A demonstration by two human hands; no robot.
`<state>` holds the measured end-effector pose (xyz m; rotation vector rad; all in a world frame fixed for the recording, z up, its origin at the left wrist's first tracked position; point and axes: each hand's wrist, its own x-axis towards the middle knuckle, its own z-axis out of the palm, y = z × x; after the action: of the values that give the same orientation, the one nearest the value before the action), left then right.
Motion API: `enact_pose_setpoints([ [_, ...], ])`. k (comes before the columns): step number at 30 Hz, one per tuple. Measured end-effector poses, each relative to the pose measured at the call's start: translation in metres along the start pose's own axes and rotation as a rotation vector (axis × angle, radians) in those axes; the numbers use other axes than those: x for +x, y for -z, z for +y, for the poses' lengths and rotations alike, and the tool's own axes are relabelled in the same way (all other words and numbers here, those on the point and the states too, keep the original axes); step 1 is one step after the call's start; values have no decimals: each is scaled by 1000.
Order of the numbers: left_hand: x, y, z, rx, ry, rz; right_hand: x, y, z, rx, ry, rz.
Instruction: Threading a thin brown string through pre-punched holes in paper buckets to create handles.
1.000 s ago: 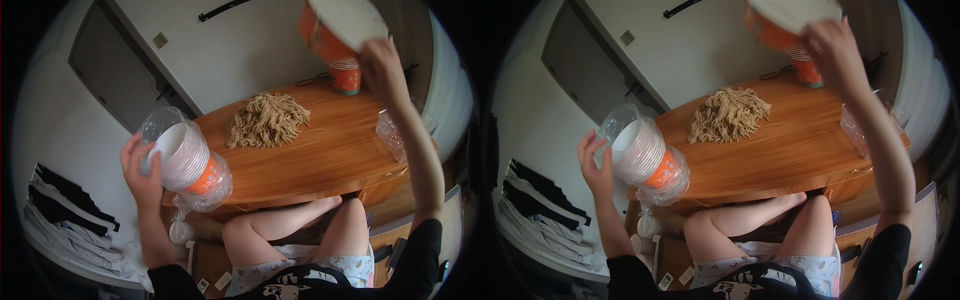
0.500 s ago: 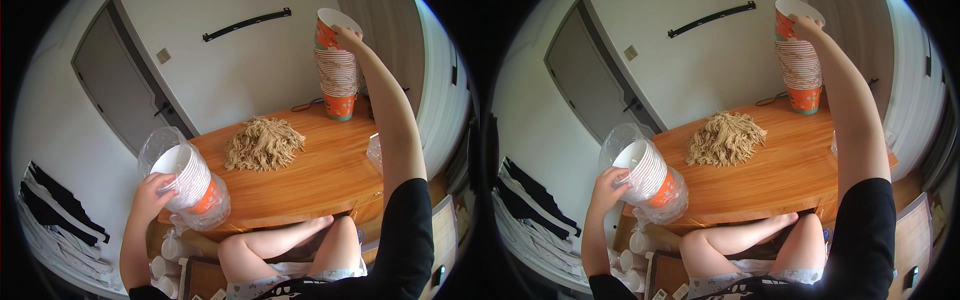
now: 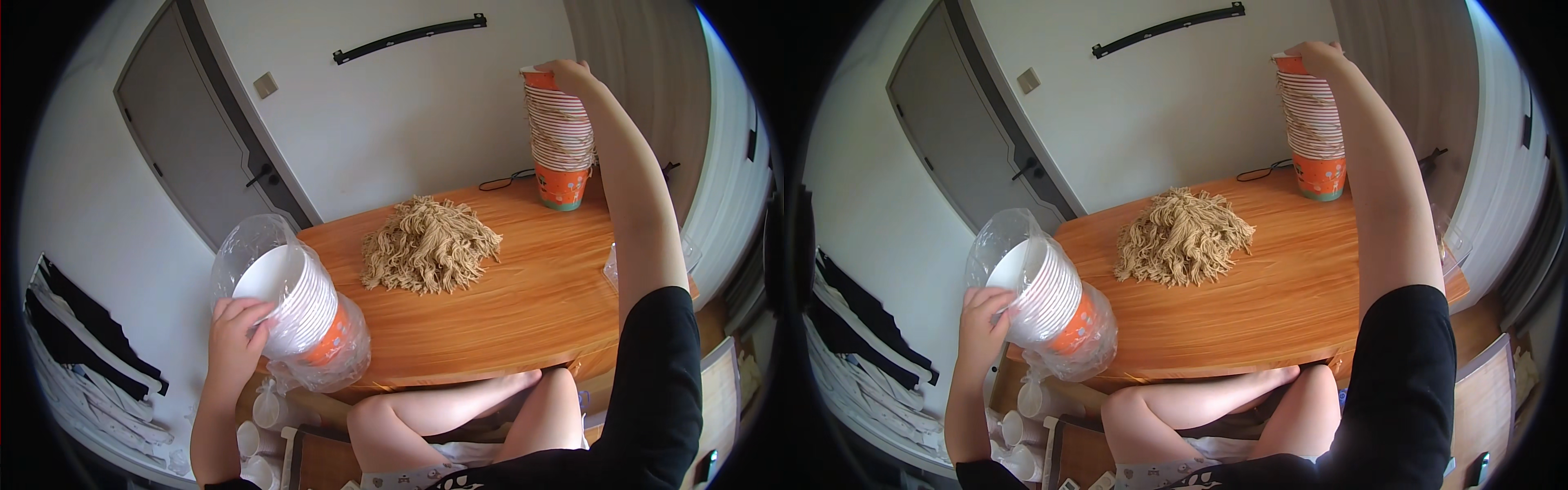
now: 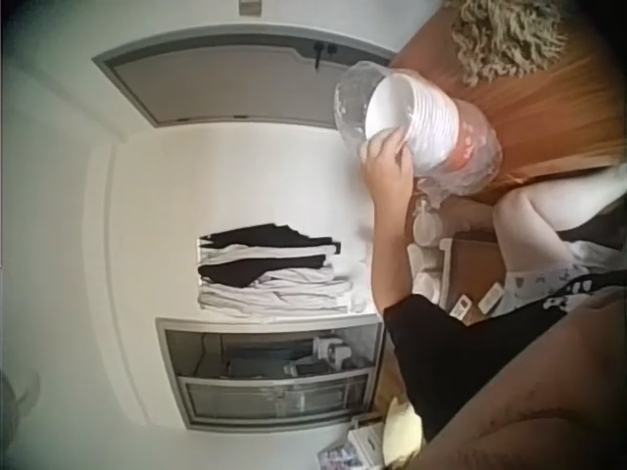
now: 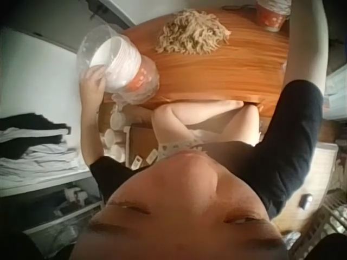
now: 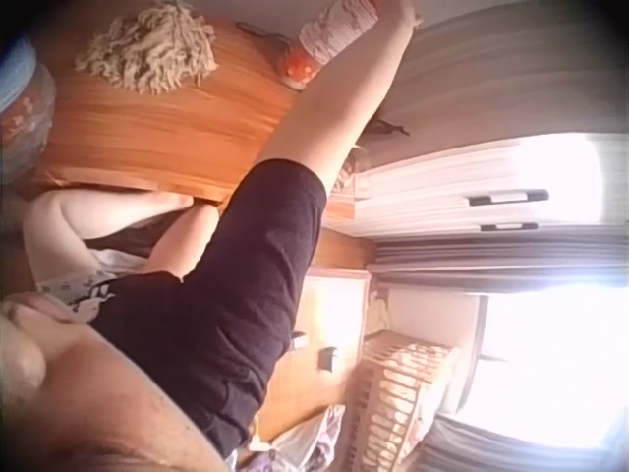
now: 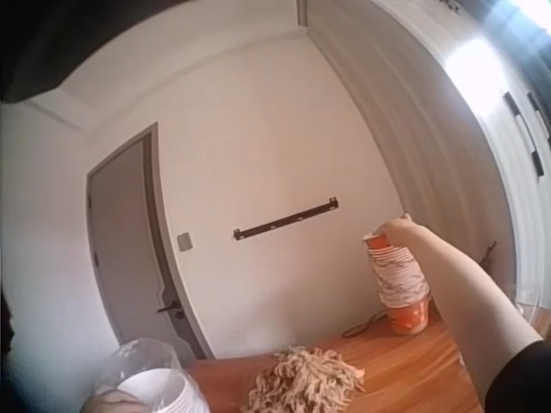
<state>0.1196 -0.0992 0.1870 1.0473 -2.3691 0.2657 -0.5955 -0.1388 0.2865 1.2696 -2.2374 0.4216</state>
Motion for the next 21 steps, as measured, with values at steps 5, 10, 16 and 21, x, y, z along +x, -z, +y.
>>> enact_pose_setpoints([
  [5, 3, -4, -2, -19, -62, 11, -26, -8, -17, 281, 47, -188],
  [10, 6, -1, 2, -129, 182, -169, -38, -23, -4, 275, 178, -82],
  [16, 13, -9, -11, -114, 202, -145, -54, -55, -22, -126, 172, 417],
  [21, 21, -3, -12, -304, 274, -215, -144, -90, -154, 133, 271, 489],
])
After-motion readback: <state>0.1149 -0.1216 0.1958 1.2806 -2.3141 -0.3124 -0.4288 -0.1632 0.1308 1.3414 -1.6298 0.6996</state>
